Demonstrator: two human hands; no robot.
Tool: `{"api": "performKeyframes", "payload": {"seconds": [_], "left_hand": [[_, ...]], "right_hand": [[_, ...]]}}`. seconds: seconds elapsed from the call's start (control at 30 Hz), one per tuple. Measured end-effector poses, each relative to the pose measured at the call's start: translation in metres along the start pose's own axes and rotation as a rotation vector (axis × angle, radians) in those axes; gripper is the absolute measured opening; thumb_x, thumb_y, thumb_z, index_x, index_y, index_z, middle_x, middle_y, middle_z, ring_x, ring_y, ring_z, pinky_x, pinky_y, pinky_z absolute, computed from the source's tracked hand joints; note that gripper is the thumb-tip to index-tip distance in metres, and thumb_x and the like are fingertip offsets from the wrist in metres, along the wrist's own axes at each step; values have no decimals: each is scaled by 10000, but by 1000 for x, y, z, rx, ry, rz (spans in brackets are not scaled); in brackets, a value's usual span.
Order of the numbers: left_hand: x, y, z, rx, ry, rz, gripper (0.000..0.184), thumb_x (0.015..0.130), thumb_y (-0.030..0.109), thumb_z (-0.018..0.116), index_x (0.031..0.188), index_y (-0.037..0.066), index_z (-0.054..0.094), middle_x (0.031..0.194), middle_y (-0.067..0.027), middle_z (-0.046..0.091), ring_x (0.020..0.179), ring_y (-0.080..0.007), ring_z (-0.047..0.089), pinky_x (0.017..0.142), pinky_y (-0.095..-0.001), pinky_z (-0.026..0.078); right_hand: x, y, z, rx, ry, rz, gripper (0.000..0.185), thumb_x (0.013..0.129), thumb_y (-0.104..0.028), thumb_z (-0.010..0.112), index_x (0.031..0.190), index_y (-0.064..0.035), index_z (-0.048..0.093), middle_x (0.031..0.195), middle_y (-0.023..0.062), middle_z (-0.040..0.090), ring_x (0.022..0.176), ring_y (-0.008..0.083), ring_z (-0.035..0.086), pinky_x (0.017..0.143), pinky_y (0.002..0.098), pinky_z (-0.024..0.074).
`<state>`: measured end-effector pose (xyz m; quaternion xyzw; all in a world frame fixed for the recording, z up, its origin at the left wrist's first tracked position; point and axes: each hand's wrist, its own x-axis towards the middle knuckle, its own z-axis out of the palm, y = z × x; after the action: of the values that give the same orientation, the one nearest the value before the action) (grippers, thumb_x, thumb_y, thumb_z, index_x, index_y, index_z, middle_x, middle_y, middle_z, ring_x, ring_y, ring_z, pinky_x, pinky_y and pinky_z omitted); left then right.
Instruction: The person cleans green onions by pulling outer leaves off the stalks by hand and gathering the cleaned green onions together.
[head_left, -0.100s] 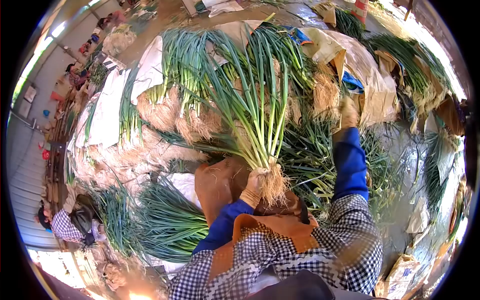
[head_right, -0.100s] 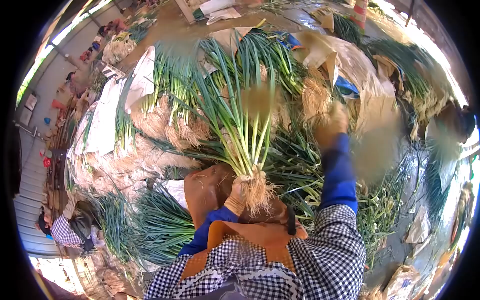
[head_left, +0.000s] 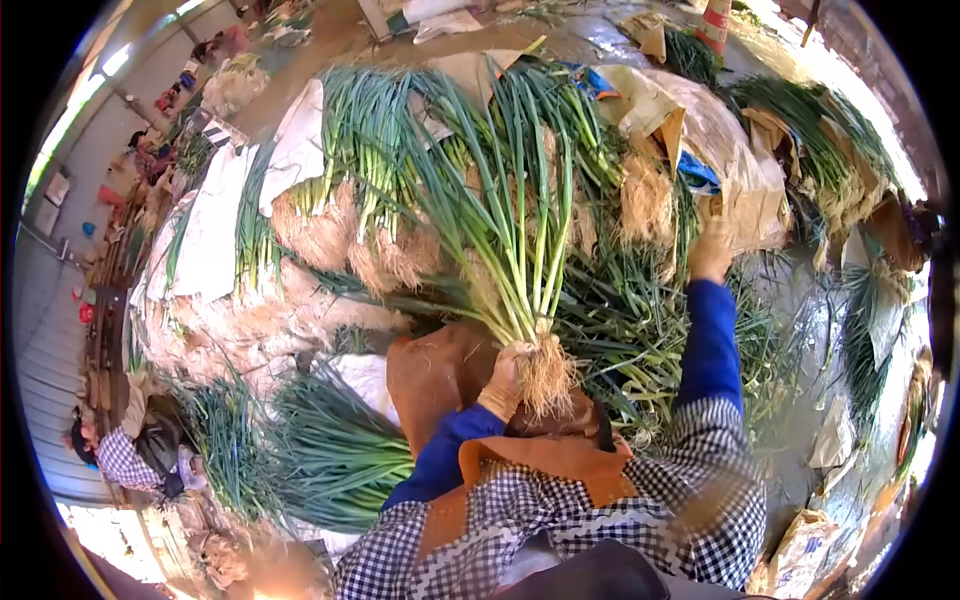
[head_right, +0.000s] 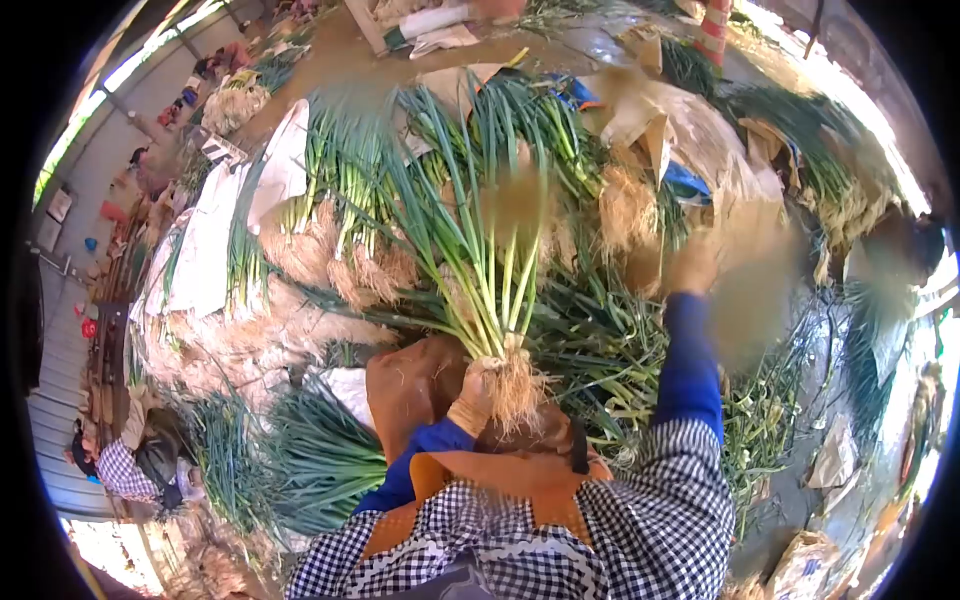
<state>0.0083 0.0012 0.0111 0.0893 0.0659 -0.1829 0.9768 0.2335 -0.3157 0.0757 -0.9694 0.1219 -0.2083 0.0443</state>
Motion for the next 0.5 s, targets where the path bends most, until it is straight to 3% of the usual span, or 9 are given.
{"api": "performKeyframes", "payload": {"seconds": [0.03, 0.07, 0.13, 0.27, 0.3, 0.33, 0.4, 0.47, 0.5], "left_hand": [[2, -5, 2, 66, 24, 59, 482, 705, 104, 525, 1177, 9, 487, 1023, -176, 569, 877, -285, 598, 772, -415, 527], [6, -6, 2, 139, 54, 122, 481, 704, 103, 524, 1175, 8, 488, 1011, -172, 569, 867, -281, 598, 764, -413, 529], [3, -10, 13, 108, 99, 95, 486, 700, 103, 519, 1175, 5, 487, 1003, -167, 565, 855, -279, 597, 760, -418, 527], [0, -5, 5, 9, 111, -26, 509, 694, 109, 500, 1191, -2, 477, 1036, -162, 565, 903, -290, 586, 790, -432, 511], [-4, -6, 12, 70, 127, 15, 513, 699, 110, 500, 1201, 5, 474, 1028, -158, 566, 905, -282, 584, 793, -427, 510], [-2, -5, 18, 125, 134, 67, 517, 704, 111, 501, 1211, 13, 471, 1020, -155, 568, 908, -275, 582, 795, -422, 509], [-4, -5, 24, 139, 162, 41, 523, 716, 116, 501, 1229, 22, 462, 993, -148, 570, 872, -255, 587, 766, -401, 519], [-3, -8, 26, 74, 137, 39, 484, 716, 104, 502, 1192, 16, 481, 985, -144, 574, 828, -247, 595, 727, -386, 531], [1, -10, 7, 26, 39, 15, 428, 717, 91, 509, 1139, 20, 503, 952, -138, 581, 788, -251, 603, 692, -371, 539]], "right_hand": [[-3, 20, 82, -36, 249, -234, 408, 837, -363, 547, 1058, -20, 544, 814, 131, 645, 772, 296, 623, 602, 389, 510], [-31, -27, 21, 300, 23, -336, 358, 829, -339, 564, 1013, -34, 593, 792, 92, 647, 752, 251, 630, 610, 347, 509], [-75, -92, -24, 1005, -665, -87, 402, 883, -415, 508, 977, -56, 660, 706, 20, 600, 605, 113, 536, 597, 205, 428], [-85, -156, -34, 1744, -1303, 108, 369, 913, -379, 486, 1023, -58, 629, 599, -38, 452, 490, 59, 326, 465, 227, 268], [-89, -164, -28, 1857, -1205, 218, 348, 923, -356, 476, 1015, -51, 617, 603, -55, 405, 487, 56, 307, 457, 210, 229], [-88, -175, -25, 1983, -1143, 117, 332, 927, -356, 470, 987, -68, 623, 614, -64, 438, 489, 47, 351, 463, 187, 262], [-104, -199, -38, 2102, -772, 591, 326, 913, -396, 491, 942, -101, 626, 586, -72, 445, 489, 39, 393, 439, 185, 297], [-120, -198, -16, 2311, -826, 840, 328, 903, -436, 497, 854, -130, 605, 552, -77, 441, 469, 43, 415, 408, 204, 331], [-133, -193, 1, 2490, -883, 779, 349, 902, -458, 486, 786, -140, 568, 536, -81, 426, 441, 56, 396, 378, 221, 320]]}}
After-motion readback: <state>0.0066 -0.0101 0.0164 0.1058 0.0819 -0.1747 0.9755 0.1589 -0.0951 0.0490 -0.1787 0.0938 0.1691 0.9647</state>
